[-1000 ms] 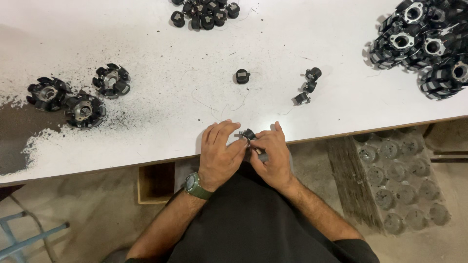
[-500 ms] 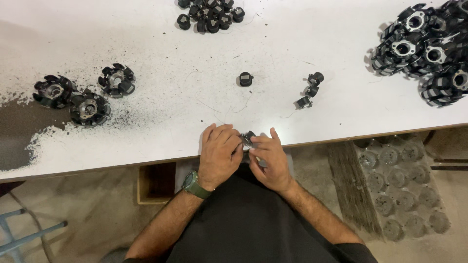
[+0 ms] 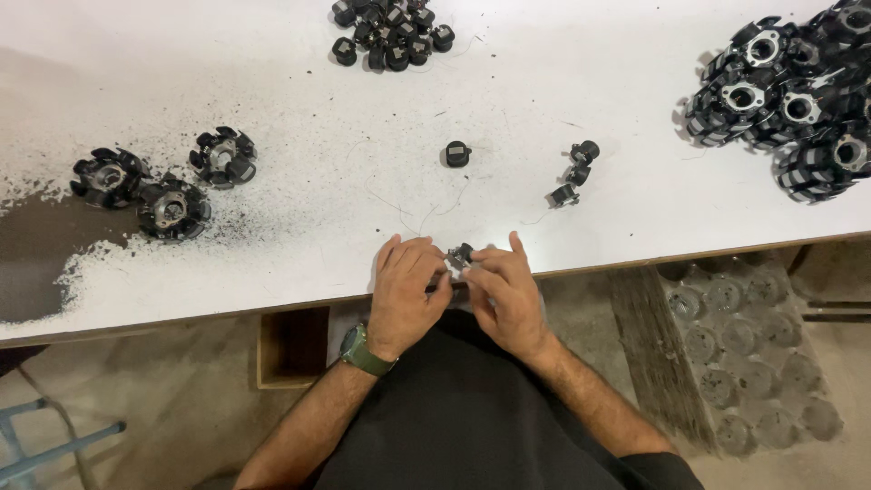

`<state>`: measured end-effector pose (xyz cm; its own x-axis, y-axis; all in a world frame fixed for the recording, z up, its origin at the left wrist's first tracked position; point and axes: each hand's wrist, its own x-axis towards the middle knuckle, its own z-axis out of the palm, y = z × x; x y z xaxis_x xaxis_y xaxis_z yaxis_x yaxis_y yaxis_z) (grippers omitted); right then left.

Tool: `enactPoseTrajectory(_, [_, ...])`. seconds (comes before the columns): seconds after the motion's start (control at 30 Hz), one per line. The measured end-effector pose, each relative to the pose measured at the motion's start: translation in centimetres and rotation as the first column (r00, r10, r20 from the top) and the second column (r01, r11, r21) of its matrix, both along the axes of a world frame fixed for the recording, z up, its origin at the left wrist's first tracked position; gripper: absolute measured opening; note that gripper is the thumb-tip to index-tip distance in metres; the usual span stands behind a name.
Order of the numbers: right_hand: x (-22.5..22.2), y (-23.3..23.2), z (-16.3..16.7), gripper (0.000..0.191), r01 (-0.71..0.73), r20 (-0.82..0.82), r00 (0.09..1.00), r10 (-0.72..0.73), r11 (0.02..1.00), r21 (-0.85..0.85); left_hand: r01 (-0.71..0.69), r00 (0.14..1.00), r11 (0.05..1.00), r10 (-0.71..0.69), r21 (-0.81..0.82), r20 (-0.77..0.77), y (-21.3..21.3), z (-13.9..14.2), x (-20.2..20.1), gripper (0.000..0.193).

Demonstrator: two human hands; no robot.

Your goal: The person sits at a white workbench assembling omni wheels, pressing small black rollers into the holes around each wheel hub one at a time and using a small hex key to tighten them. Finished wheels are set aside on the table as more hubs and rollers are picked up.

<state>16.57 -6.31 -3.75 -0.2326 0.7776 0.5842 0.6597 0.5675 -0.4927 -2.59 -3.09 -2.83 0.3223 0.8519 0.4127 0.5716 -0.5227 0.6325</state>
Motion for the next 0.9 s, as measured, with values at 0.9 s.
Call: enactPoseTrajectory(0.9, [0.2, 1.3, -0.3, 0.036, 0.175, 0.102, 0.980, -0.168, 0.983, -0.063, 0.109, 0.982, 0.952, -0.058, 0.288, -0.179, 0.7, 1.0, 0.3, 0.012])
